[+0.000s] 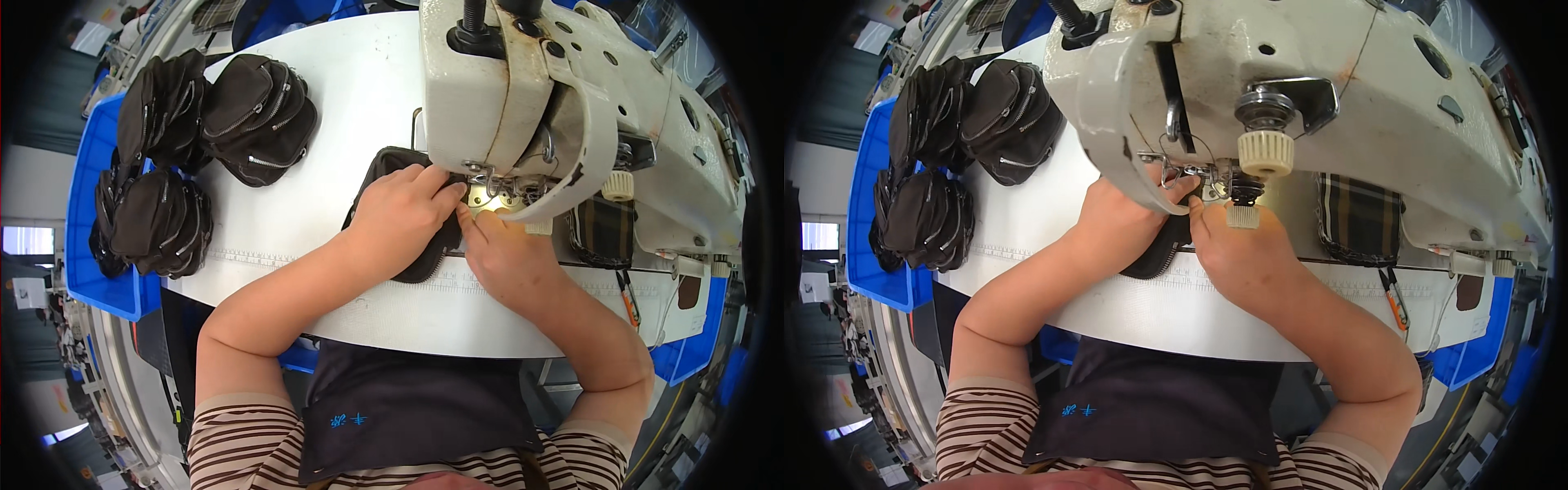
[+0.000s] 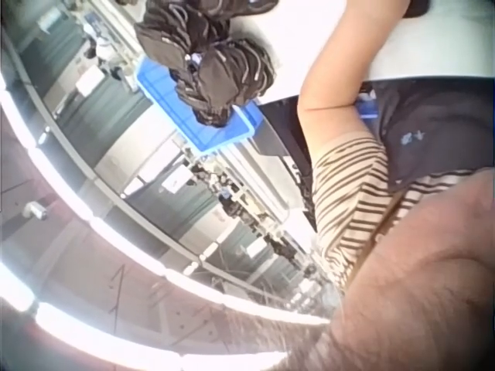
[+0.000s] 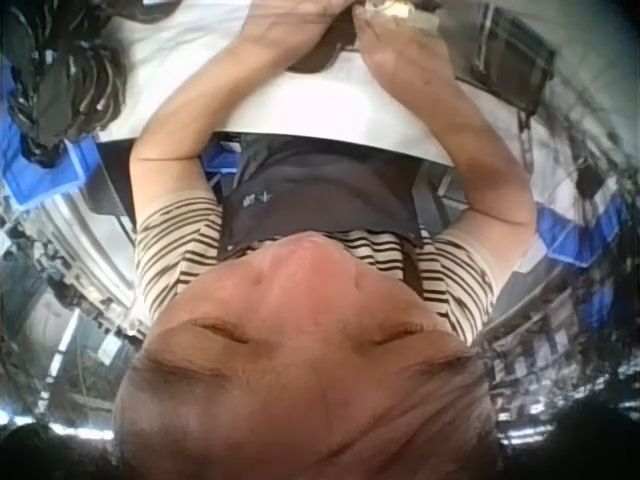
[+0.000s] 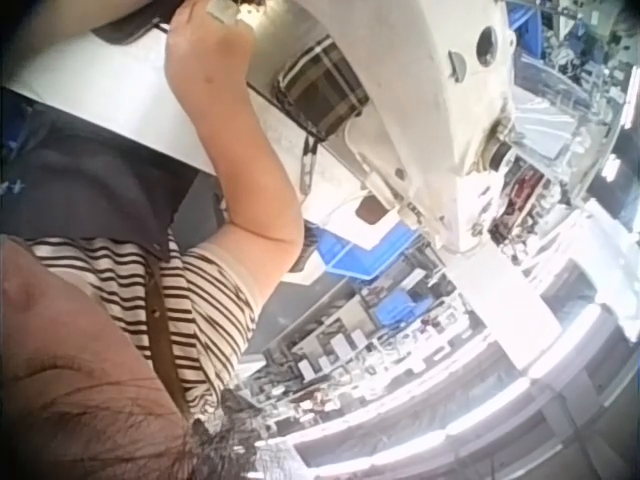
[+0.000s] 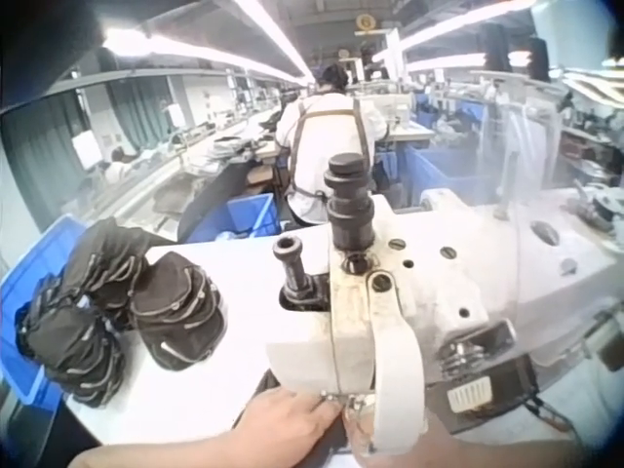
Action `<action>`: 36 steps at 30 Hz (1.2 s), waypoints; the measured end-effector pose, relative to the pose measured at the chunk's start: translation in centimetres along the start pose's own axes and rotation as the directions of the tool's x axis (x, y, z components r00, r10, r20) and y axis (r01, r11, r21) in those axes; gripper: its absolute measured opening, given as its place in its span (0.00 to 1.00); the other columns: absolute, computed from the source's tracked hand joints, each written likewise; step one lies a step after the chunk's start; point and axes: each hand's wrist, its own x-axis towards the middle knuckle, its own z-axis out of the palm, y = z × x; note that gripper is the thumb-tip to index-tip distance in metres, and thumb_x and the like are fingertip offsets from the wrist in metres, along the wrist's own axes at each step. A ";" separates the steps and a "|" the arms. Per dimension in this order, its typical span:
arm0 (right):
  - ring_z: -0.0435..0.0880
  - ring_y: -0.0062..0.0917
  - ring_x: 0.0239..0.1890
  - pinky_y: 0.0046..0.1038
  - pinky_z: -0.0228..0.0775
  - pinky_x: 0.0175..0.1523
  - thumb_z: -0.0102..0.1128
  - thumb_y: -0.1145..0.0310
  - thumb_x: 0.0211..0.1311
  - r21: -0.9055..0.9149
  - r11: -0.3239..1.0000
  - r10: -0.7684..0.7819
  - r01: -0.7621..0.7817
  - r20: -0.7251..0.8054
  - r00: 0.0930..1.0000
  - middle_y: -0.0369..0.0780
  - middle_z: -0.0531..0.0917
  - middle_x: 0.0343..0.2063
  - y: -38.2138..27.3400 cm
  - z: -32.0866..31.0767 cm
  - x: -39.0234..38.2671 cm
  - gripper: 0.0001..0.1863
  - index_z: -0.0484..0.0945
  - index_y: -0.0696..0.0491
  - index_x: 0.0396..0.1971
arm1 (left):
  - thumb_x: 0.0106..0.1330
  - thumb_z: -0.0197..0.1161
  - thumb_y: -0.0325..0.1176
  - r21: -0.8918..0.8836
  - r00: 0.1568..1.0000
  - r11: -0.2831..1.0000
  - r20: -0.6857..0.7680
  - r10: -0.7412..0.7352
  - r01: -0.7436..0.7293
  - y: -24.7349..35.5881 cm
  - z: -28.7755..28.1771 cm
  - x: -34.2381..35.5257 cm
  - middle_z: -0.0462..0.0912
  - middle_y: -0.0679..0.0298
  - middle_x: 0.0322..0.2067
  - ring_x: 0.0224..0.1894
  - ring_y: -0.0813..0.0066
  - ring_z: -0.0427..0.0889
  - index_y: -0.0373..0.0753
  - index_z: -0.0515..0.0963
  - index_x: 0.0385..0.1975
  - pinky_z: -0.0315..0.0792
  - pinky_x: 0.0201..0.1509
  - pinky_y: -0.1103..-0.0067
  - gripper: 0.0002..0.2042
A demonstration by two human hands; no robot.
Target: Sewing a small leather pouch using an industrial sewing machine.
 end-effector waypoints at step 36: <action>0.84 0.38 0.27 0.40 0.76 0.31 0.67 0.70 0.53 0.292 0.946 0.123 -0.140 0.076 0.989 0.40 0.82 0.23 2.2 -0.4 -0.3 0.20 0.86 0.46 0.49 | 0.58 0.63 0.32 -0.331 0.943 0.923 0.321 -0.084 0.195 -0.8 -3.0 0.9 0.83 0.57 0.40 0.41 0.60 0.85 0.37 0.85 0.54 0.81 0.45 0.70 0.22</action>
